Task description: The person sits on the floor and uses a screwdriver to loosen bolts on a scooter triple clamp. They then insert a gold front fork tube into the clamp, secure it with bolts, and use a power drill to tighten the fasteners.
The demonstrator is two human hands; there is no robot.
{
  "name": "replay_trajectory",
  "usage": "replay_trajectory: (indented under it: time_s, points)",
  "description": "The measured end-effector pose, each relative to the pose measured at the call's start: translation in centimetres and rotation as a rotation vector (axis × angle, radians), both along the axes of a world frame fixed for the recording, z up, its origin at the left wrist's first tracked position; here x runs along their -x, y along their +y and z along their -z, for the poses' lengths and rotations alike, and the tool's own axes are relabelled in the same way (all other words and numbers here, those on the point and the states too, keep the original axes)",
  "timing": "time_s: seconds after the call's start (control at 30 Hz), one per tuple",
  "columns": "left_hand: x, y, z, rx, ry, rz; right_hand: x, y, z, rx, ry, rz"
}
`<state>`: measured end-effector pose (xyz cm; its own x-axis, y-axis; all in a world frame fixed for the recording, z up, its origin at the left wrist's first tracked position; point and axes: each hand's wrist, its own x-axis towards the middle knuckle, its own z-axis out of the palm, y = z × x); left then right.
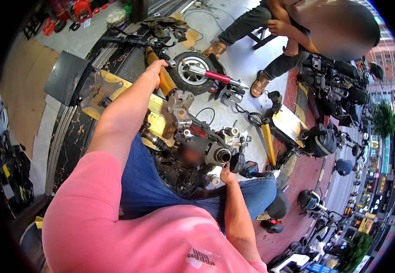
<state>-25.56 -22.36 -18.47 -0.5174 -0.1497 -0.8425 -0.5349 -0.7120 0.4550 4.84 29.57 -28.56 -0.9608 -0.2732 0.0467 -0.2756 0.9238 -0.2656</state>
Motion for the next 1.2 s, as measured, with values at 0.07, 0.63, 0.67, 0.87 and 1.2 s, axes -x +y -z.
replay_trajectory:
  time_s: [0.07,0.63,0.67,0.87,1.2]
  points:
    - [0.0,-1.2,-1.0,-0.001,0.038,-0.054,1.2,-1.7,-1.4,0.082,0.050,-0.014]
    - [-6.8,-0.2,-23.6,-0.109,0.772,-0.122,2.6,-3.7,-3.7,0.065,-0.449,0.234]
    - [-6.4,-1.5,-23.2,-0.110,0.741,-0.163,2.8,-4.2,-4.3,0.077,-0.467,0.251]
    - [-9.5,-3.9,-22.3,0.025,0.607,-0.306,3.3,-6.6,-10.0,0.219,-0.477,0.396]
    - [-13.7,-3.1,-22.1,0.025,0.542,-0.550,0.0,-7.1,-19.1,0.845,-0.040,0.651]
